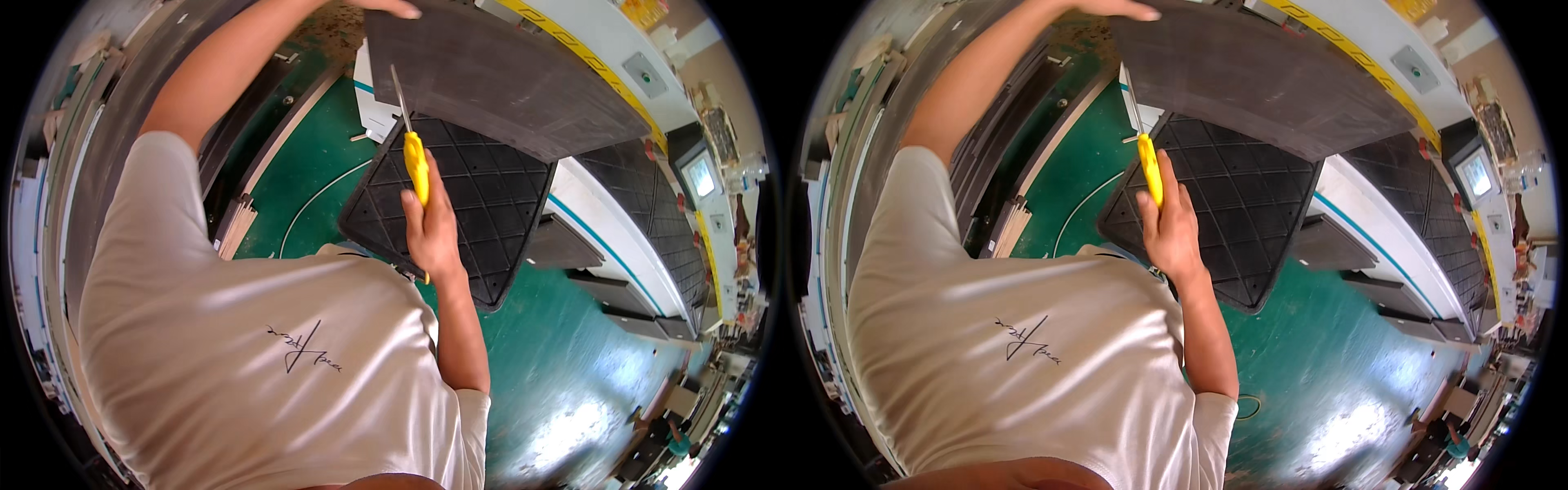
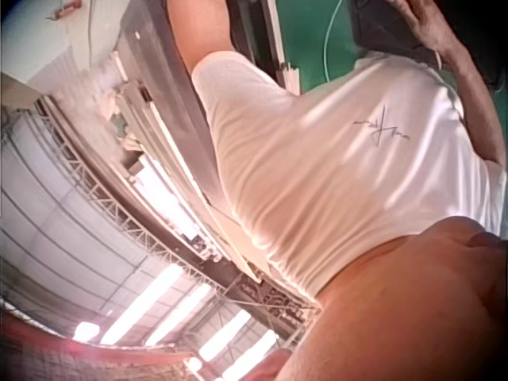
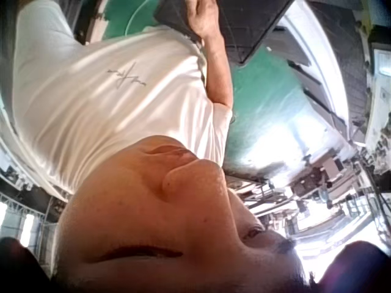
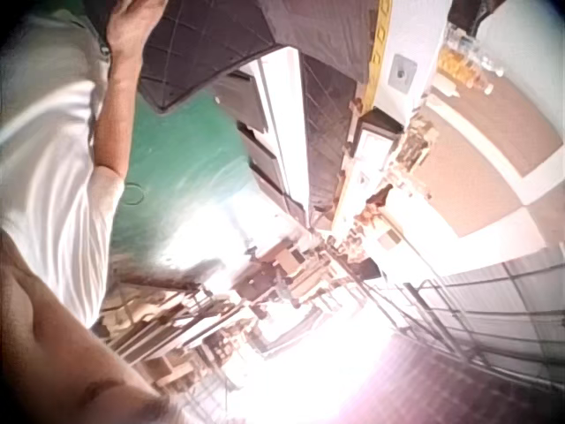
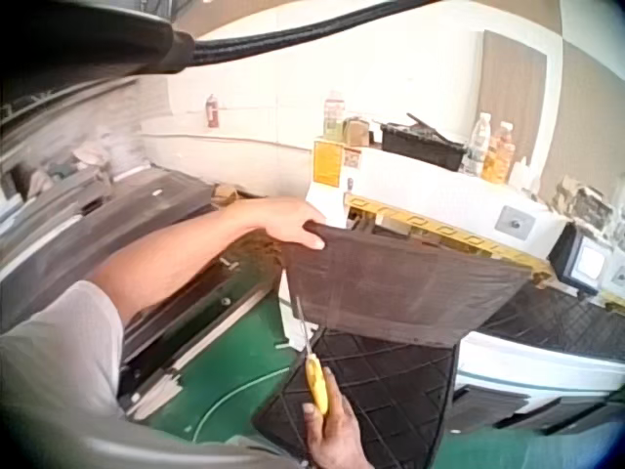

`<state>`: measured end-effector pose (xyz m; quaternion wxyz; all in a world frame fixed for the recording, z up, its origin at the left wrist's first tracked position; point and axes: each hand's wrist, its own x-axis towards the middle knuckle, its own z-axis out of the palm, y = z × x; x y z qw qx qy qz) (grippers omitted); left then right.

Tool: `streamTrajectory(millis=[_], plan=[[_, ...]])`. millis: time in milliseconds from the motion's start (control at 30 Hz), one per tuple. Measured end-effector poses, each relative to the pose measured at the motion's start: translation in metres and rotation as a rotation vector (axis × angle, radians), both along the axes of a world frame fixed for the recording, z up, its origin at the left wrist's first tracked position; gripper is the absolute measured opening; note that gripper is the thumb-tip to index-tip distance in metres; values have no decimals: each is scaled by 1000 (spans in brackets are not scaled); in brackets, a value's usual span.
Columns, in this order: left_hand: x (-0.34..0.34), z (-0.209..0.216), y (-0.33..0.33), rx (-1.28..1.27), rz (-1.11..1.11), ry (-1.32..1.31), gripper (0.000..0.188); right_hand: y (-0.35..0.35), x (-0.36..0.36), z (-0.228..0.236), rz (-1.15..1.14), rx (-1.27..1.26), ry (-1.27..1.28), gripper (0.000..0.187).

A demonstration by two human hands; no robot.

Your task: The person picks up dark rectangular boards one by one, uses an air gun to blow dust off both sides and the edges, and places them onto a large machine bed for processing.

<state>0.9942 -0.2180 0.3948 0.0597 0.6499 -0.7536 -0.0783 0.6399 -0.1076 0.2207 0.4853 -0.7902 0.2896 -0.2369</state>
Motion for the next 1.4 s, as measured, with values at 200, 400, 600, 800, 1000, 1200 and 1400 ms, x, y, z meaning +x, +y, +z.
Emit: streamTrajectory(millis=[200, 400, 600, 800, 1000, 1200, 1400], plan=[[-22, -36, -70, -244, 239, -128, 76, -22, 38, -91, -119, 300, 32, 60], [-28, -32, -67, -280, 294, 7, 80, -58, 53, -145, -69, 465, 163, 60], [-4, -43, -67, -297, 314, -45, 80, -66, 53, -149, 3, 760, 136, 45], [-16, -37, -74, -285, 291, 10, 81, -69, 62, -179, -50, 459, -16, 31], [-18, -33, -90, -221, 272, 17, 79, -71, 88, -162, -178, 308, -110, 41], [-7, -41, -95, -263, 269, -12, 82, -76, 71, -77, 42, 482, -211, 53], [-22, -30, -89, -162, 332, -18, 83, -94, 38, 25, -115, 374, -361, 41]])
